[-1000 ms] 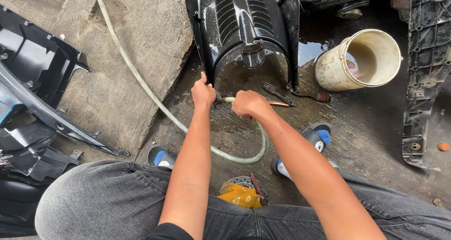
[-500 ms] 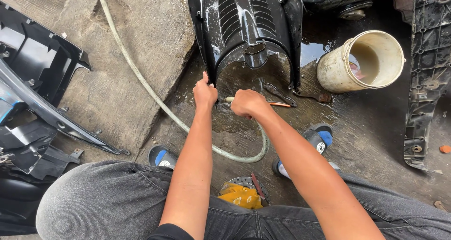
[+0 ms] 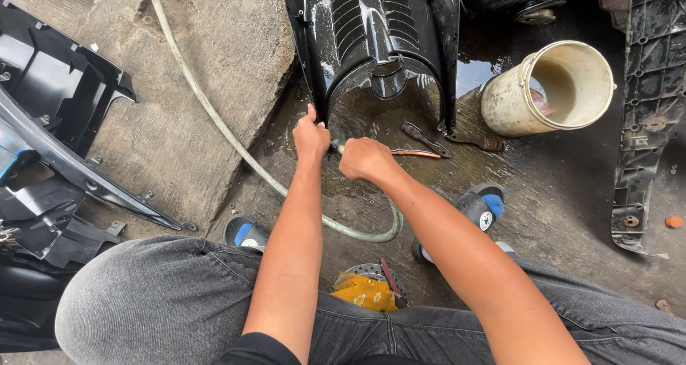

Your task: The person scrubs a black motorcycle part with a brush and water from a bucket, then rinses it with a hose. They repeat the process on a larger black plastic cover, scrubbing the surface and rinsing it thoroughly before setting it down.

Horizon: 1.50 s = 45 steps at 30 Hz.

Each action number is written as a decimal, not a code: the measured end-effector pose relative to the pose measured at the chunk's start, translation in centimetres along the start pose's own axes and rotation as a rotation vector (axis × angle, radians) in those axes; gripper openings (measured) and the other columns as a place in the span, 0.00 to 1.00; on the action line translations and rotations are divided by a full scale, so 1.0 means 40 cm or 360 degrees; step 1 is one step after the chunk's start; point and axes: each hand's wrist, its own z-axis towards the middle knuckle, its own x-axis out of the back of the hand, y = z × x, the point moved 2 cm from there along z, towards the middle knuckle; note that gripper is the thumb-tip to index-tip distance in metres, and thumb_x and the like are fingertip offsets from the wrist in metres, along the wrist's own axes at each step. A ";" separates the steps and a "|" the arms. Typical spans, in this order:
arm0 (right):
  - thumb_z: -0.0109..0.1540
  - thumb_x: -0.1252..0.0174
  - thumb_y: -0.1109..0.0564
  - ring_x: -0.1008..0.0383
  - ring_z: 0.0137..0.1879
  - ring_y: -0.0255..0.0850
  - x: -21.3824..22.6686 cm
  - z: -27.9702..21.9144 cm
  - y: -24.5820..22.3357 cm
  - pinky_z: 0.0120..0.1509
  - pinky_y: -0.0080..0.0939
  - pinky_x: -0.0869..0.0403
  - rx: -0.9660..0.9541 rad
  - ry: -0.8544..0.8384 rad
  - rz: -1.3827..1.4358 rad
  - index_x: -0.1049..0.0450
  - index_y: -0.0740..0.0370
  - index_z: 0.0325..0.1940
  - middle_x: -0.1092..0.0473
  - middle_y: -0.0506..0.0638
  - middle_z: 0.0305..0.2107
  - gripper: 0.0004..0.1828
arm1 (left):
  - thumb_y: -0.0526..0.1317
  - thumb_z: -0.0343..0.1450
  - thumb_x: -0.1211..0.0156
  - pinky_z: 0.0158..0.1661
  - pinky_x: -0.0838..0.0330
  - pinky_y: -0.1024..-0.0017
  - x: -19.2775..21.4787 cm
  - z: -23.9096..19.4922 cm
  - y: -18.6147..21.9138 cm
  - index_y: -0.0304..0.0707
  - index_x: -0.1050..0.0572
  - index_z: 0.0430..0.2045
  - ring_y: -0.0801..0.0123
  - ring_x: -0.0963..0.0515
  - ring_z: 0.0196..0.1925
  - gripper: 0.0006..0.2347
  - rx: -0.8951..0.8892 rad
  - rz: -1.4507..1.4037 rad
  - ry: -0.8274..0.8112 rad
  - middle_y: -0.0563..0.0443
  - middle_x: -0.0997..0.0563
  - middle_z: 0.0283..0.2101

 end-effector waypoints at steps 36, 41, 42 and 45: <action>0.65 0.56 0.49 0.22 0.20 0.46 0.039 -0.141 0.559 0.27 0.48 0.19 -0.0716 0.0460 0.0902 0.32 0.76 0.65 0.25 0.57 0.18 0.32 | 0.37 0.73 0.42 0.61 0.27 0.55 0.006 0.002 -0.011 0.50 0.34 0.66 0.51 0.23 0.62 0.23 -0.0044 0.0135 0.0069 0.39 0.20 0.57; 0.65 0.52 0.48 0.20 0.24 0.49 0.029 -0.166 0.323 0.34 0.48 0.21 -0.0378 0.0266 0.0758 0.24 0.67 0.58 0.24 0.61 0.23 0.26 | 0.41 0.73 0.42 0.60 0.27 0.57 0.024 -0.038 -0.003 0.51 0.29 0.63 0.55 0.22 0.61 0.20 0.0023 0.0065 0.0102 0.46 0.18 0.53; 0.65 0.52 0.49 0.20 0.25 0.48 0.017 -0.152 0.274 0.35 0.45 0.20 -0.0234 0.0208 0.0727 0.23 0.65 0.57 0.22 0.63 0.28 0.24 | 0.44 0.72 0.40 0.58 0.25 0.59 0.018 -0.035 -0.005 0.53 0.25 0.59 0.58 0.20 0.59 0.19 0.0051 0.0044 0.0129 0.50 0.16 0.51; 0.63 0.54 0.49 0.23 0.51 0.70 -0.006 -0.208 0.134 0.57 0.67 0.27 0.0065 0.0157 0.0545 0.22 0.71 0.49 0.24 0.76 0.37 0.24 | 0.52 0.71 0.40 0.57 0.25 0.60 -0.040 0.065 -0.147 0.52 0.21 0.54 0.61 0.19 0.56 0.18 0.0110 0.0008 0.0162 0.53 0.14 0.46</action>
